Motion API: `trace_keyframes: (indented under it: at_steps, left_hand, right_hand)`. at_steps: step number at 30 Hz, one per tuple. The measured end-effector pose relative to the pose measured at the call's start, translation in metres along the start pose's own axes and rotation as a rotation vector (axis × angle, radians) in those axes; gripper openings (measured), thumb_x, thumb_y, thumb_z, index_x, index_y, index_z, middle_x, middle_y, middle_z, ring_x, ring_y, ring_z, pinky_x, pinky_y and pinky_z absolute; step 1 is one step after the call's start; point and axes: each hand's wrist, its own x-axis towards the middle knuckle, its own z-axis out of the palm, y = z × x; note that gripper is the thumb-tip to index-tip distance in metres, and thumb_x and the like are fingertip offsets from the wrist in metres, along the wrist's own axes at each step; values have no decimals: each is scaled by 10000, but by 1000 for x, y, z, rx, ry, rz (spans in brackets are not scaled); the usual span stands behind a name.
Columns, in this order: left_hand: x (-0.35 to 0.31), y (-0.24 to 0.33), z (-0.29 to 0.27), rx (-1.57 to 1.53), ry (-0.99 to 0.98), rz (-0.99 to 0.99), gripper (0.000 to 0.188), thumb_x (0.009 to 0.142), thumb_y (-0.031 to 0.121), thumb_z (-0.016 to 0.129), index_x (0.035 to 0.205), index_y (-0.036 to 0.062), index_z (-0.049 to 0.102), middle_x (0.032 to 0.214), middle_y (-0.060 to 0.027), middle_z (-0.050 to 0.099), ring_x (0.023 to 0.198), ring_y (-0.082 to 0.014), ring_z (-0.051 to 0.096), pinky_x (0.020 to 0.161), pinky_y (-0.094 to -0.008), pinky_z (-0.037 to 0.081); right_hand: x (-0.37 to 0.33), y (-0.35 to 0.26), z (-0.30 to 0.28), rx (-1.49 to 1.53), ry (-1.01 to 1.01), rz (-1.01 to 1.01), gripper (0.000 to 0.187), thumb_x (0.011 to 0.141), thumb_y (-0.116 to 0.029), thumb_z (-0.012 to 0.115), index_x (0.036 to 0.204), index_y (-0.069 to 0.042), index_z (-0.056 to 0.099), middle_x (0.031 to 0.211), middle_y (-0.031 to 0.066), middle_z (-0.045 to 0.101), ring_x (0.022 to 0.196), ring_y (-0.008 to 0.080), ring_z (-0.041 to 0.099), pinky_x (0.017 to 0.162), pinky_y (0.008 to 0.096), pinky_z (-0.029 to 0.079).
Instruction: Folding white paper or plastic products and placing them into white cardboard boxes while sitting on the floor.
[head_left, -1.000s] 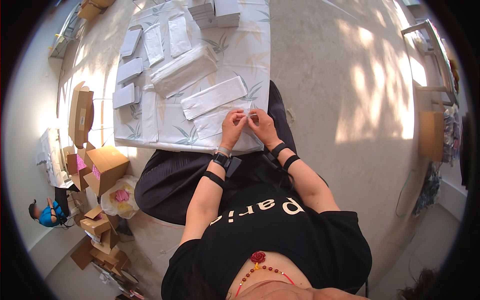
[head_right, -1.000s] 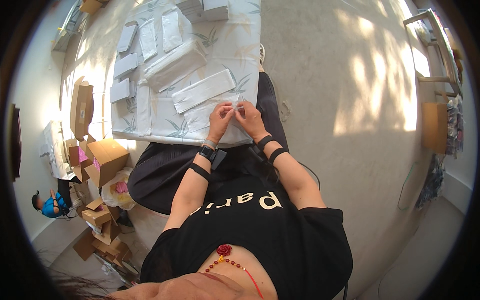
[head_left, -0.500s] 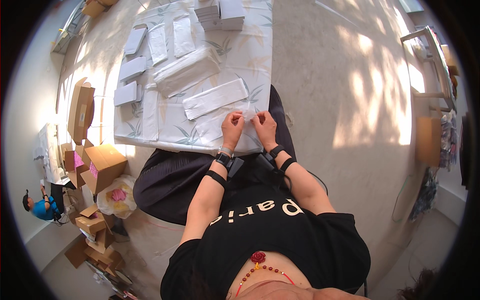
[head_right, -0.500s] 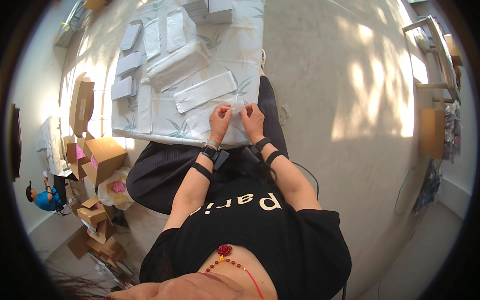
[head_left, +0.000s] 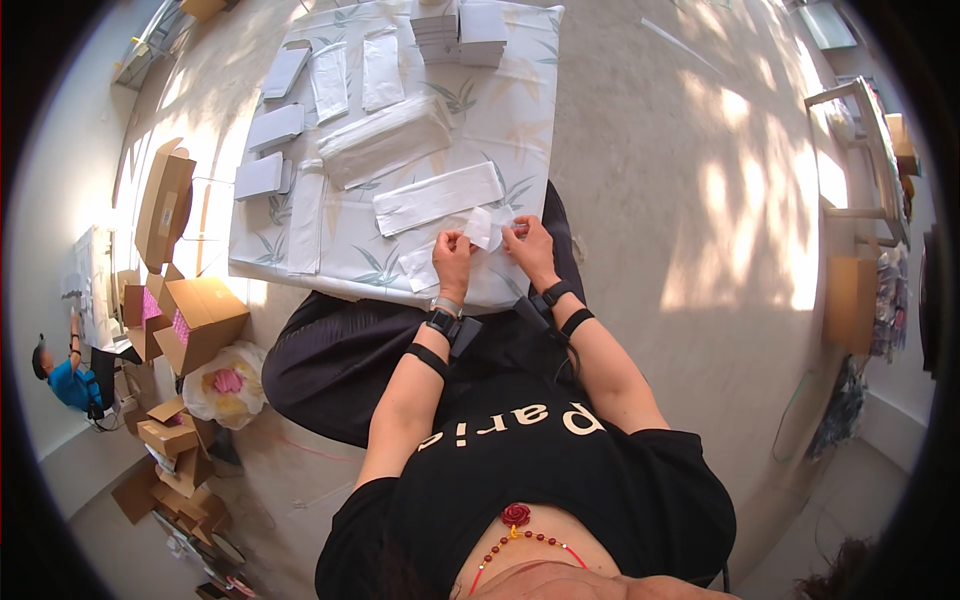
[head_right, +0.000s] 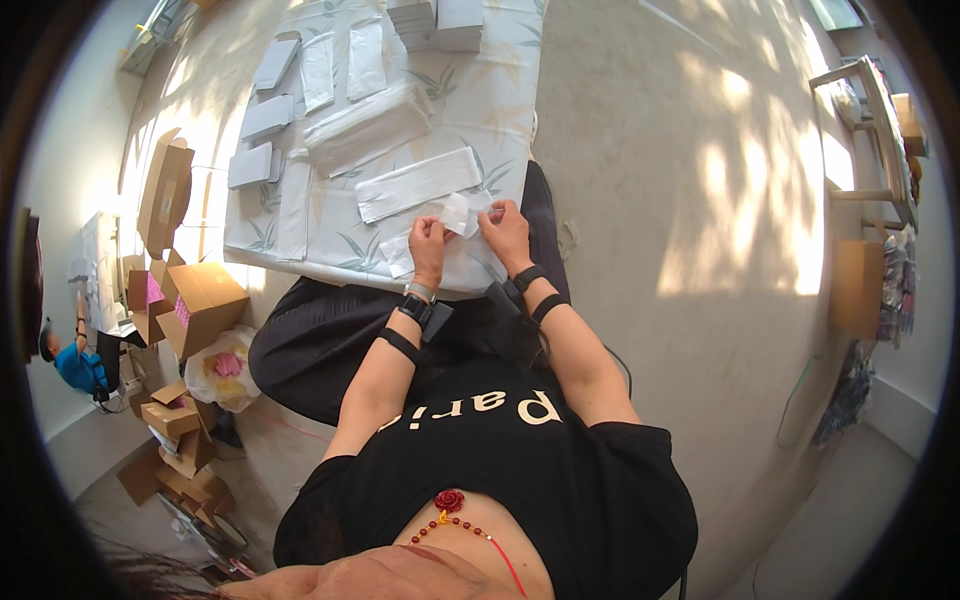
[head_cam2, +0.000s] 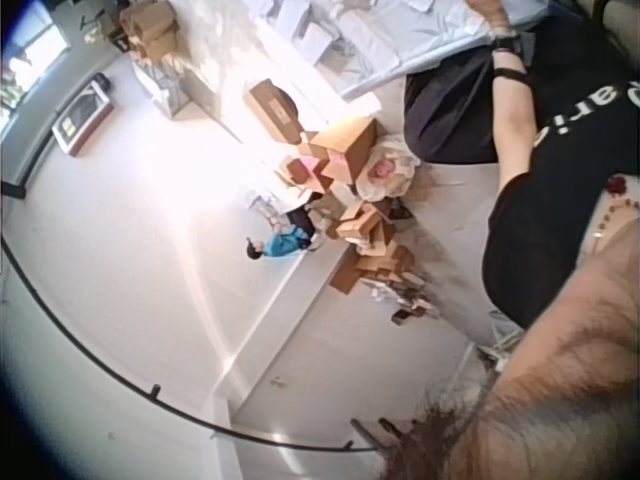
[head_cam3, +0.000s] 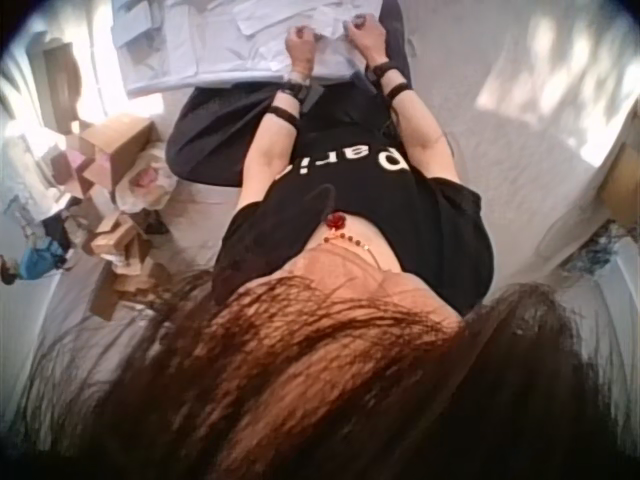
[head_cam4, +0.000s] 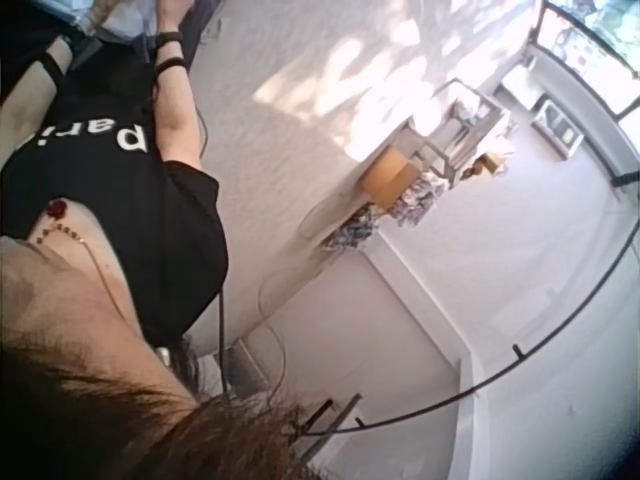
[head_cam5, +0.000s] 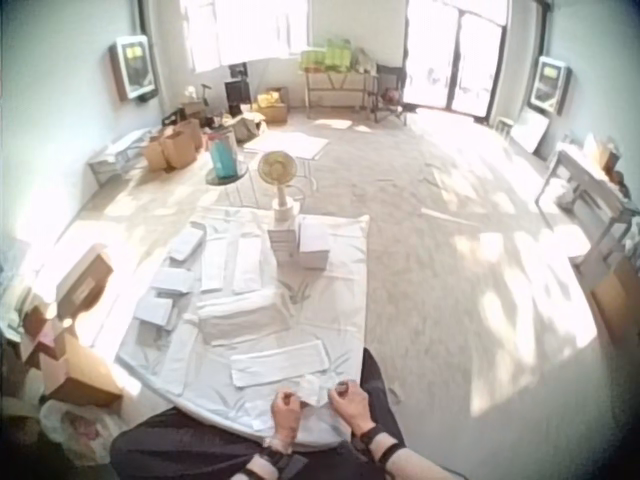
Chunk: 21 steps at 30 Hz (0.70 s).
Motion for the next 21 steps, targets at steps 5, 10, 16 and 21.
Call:
trace_keyframes:
  at_steps: [5,10,16,21]
  left_hand:
    - [-13,28,45,397,85,142,408,869,282,825,1065,1,605,929,-108,704,789,-186,702,759,-330,588]
    - [-4,25,42,762,45,240,331,854,279,775,988,4,650,810,-143,687,694,-276,673,679,-402,536]
    - [-13,18,16,659,76,339,232,886,221,731,945,4,676,745,-129,653,661,-254,626,638,-403,484]
    - [-42,27,-8,604,145,284,217,901,183,706,1001,-3,662,810,-154,686,717,-281,668,692,-415,523]
  right_hand:
    - [9,13,6,-21,45,-16,224,921,-131,722,1060,28,648,866,122,725,679,183,755,617,297,606]
    - [3,0,11,-13,29,-39,226,937,-120,693,1117,7,642,846,133,726,664,204,755,623,321,606]
    - [-5,-28,0,-80,-56,-10,316,987,-278,672,1202,-49,629,730,124,703,630,223,744,611,352,574]
    - [0,-12,-3,-196,-38,-112,318,992,-329,678,1153,-59,633,712,134,701,602,243,722,621,374,562]
